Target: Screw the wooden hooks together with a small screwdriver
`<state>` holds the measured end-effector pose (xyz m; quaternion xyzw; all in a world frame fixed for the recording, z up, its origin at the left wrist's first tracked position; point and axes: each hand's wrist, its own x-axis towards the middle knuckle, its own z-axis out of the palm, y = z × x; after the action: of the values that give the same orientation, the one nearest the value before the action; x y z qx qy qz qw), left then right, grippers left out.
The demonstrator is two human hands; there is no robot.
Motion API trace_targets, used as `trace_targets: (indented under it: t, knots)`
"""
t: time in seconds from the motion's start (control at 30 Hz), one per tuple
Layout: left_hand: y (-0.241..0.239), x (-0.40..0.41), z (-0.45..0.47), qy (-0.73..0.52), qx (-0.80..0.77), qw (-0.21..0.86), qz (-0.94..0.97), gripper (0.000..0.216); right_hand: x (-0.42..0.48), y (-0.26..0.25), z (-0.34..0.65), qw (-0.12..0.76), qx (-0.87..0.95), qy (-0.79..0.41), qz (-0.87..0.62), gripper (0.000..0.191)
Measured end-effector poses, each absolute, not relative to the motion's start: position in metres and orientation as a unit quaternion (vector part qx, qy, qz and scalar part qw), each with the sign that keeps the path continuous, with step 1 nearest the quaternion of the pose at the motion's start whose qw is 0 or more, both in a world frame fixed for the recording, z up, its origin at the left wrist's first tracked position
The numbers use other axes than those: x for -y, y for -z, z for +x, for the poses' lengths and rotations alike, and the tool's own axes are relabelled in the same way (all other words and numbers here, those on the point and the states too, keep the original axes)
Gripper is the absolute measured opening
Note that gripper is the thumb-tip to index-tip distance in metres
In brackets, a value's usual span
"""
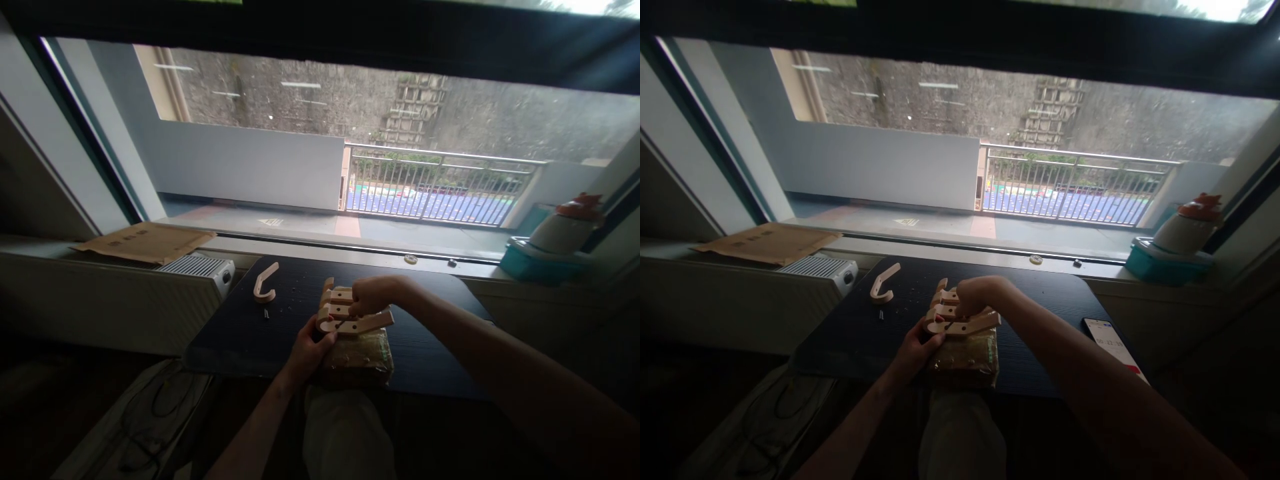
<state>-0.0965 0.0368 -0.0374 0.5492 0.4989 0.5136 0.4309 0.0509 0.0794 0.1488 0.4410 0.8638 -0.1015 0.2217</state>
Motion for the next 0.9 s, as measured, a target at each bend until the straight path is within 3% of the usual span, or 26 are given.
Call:
trace_targets:
  t: [0.07,0.17,0.27,0.43,0.57,0.9]
  knots:
    - [0.035,-0.035,-0.097,-0.510,-0.503,0.431,0.549,0.033,-0.079,-0.149,0.074,0.157,-0.862,0.147,0.460,0.031]
    - [0.031,-0.031,-0.095,-0.514,-0.492,0.434,0.552,0.034,-0.069,-0.131,0.117,-0.068,-0.849,0.209,0.481,0.031]
    - [0.028,-0.028,-0.090,-0.522,-0.485,0.424,0.560,0.037,-0.052,-0.087,0.148,-0.229,-0.768,0.226,0.554,0.029]
    - [0.032,-0.026,-0.086,-0.526,-0.494,0.401,0.564,0.047,-0.036,-0.017,0.143,-0.431,-0.605,0.335,0.580,0.046]
    - [0.038,-0.029,-0.089,-0.527,-0.480,0.392,0.582,0.044,-0.039,-0.004,0.121,-0.503,-0.557,0.426,0.505,0.048]
    - [0.034,-0.031,-0.088,-0.520,-0.474,0.399,0.587,0.043,-0.039,-0.007,0.116,-0.528,-0.562,0.389,0.503,0.039]
